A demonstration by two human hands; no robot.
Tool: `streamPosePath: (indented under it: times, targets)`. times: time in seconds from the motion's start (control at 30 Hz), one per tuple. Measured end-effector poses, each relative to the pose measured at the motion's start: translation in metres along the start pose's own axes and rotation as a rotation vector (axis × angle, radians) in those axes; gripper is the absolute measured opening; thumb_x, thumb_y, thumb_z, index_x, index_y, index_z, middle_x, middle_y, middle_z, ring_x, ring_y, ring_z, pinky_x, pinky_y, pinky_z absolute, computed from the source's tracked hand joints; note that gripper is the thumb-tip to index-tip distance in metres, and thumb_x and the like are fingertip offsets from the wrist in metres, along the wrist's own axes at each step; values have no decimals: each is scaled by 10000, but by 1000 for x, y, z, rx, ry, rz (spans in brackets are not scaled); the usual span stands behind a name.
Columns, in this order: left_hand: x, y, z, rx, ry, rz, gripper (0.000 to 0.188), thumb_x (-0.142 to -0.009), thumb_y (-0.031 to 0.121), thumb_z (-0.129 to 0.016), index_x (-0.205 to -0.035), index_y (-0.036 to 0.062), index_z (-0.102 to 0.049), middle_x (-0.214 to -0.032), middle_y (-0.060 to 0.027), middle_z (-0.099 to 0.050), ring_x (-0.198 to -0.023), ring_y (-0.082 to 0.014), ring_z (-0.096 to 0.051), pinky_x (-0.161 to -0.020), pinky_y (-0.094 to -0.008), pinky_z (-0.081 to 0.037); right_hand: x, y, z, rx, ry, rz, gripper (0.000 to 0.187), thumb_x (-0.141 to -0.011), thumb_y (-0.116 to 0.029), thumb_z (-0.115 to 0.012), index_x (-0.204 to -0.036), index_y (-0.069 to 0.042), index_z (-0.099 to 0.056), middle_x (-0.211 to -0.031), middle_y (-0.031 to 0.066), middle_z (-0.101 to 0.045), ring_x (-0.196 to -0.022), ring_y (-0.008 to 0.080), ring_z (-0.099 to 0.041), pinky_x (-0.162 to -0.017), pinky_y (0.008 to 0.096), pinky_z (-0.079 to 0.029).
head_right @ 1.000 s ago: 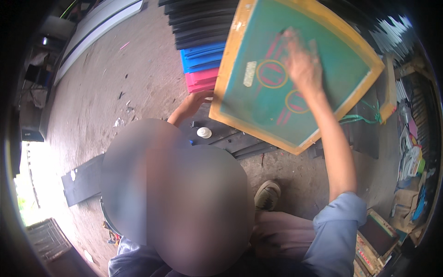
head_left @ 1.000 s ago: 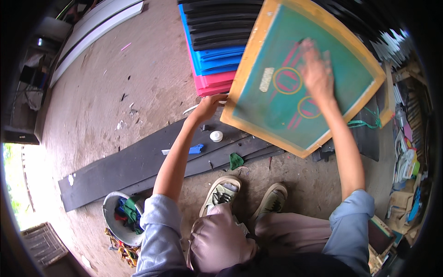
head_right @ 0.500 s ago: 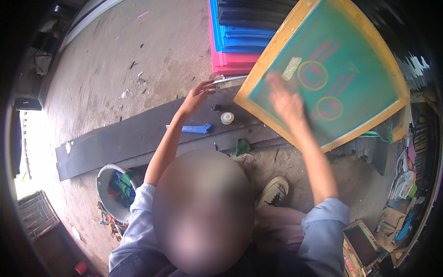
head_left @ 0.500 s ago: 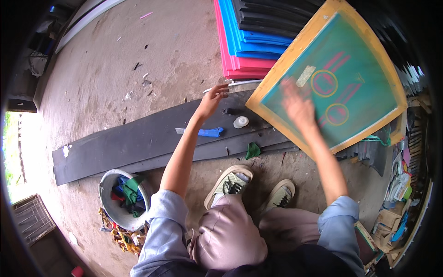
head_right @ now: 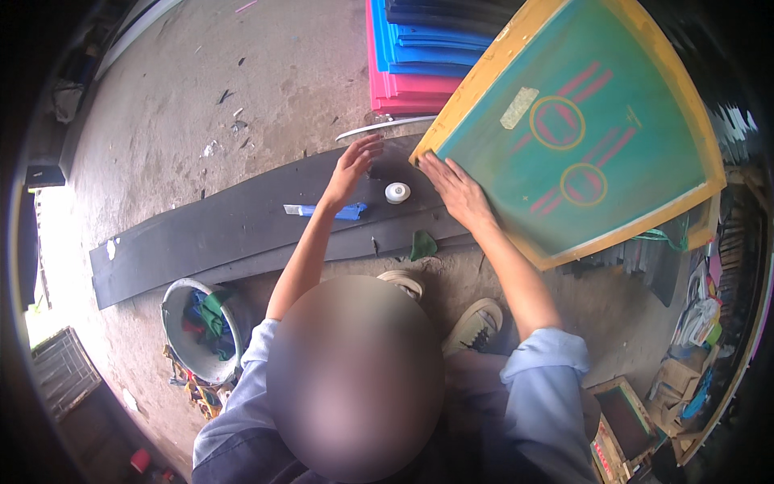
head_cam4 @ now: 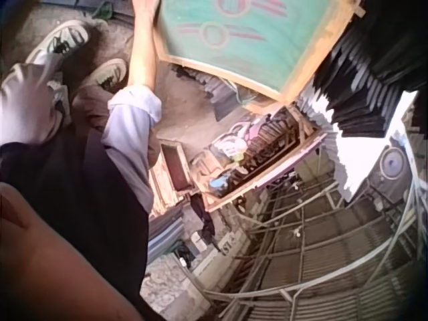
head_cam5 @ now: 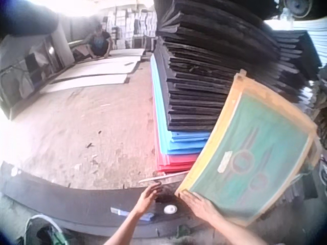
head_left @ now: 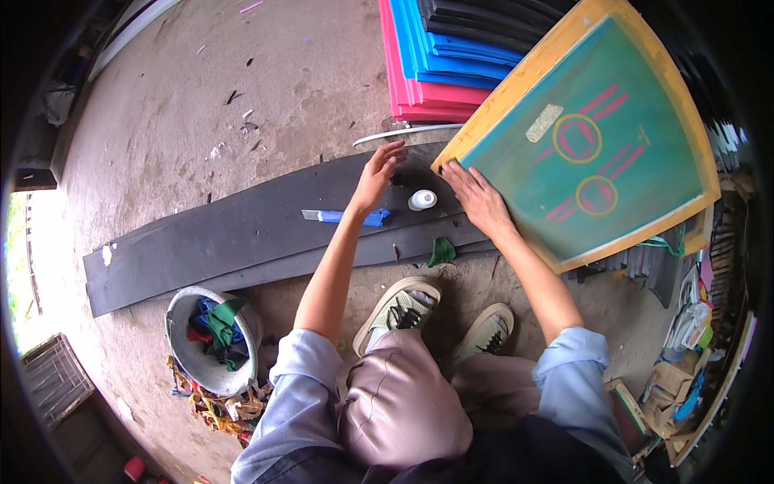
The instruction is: The person sits on the floor and repeatedly wipes a green board with a yellow frame using a green cloth. They occasionally apply liquid from a small white bottle onto the cloth and continue wiping the board surface.
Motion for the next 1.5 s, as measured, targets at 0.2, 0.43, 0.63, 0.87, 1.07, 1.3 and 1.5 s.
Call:
streamPosePath:
  times: [0.2, 0.43, 0.63, 0.87, 1.07, 1.3, 1.5]
  targets:
    - [-12, 17, -13, -178, -36, -69, 369, -970, 149, -413, -1325, 48, -418, -1298, -104, -509, -1236, -196, -436, -1042, -320, -307, 90, 22, -17, 295, -169, 134, 573, -948, -357, -290, -1461, -136, -163, -1536, -39, -94, -1406, 91, -71, -1152, 403, -23]
    - [-22, 6, -52, -456, -119, -18, 443, -971, 249, -432, -1382, 95, -371, -1344, -130, -479, -1241, -241, -451, -1015, -334, -357, 52, 84, 13, -127, 57, -416, 627, -906, -407, -457, -1437, -135, -266, -1530, -15, -139, -1408, 134, -106, -1119, 478, -141]
    - [-12, 19, -65, -576, -204, 108, 465, -977, 277, -418, -1398, 95, -344, -1379, -129, -430, -1281, -237, -392, -1056, -338, -305, 49, -1, -14, 46, -69, -123, 573, -939, -405, -331, -1445, -152, -239, -1520, -79, -154, -1392, 81, -135, -1142, 418, -108]
    - [-10, 61, -68, -624, -146, -25, 468, -974, 251, -426, -1395, 64, -344, -1421, -113, -385, -1320, -216, -341, -1081, -332, -261, 152, 84, -22, 752, -80, -44, 574, -939, -428, -380, -1433, -160, -267, -1506, -48, -216, -1386, 109, -181, -1138, 464, -110]
    - [9, 65, -130, -842, 252, -385, 557, -879, 10, -482, -1389, -18, -260, -1402, -253, -321, -1307, -400, -304, -1079, -437, -260, 88, 82, 2, -108, 192, -546, 675, -894, -415, -486, -1435, -90, -247, -1503, 70, -214, -1404, 212, -142, -1110, 510, -158]
    - [19, 17, -147, -830, 326, -351, 738, -812, -70, -473, -1422, -50, -60, -1454, -328, -67, -1360, -449, -111, -1112, -476, -147, 79, 110, 3, -111, 212, -280, 602, -913, -353, -454, -1445, -171, -238, -1509, -19, -213, -1385, 131, -196, -1123, 488, -143]
    - [20, -5, -155, -995, 357, -228, 739, -832, -2, -427, -1431, -30, 4, -1481, -289, 16, -1380, -432, -20, -1098, -542, -91, 59, 121, 14, -97, 120, -673, 589, -936, -436, -382, -1445, -177, -240, -1515, -16, -194, -1404, 136, -121, -1115, 519, -102]
Point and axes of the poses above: each hand's wrist, its own x-axis away from the middle knuckle, its own z-axis out of the back of the hand, y = z × x, the point moved 8 cm from there along -x, towards the middle knuckle
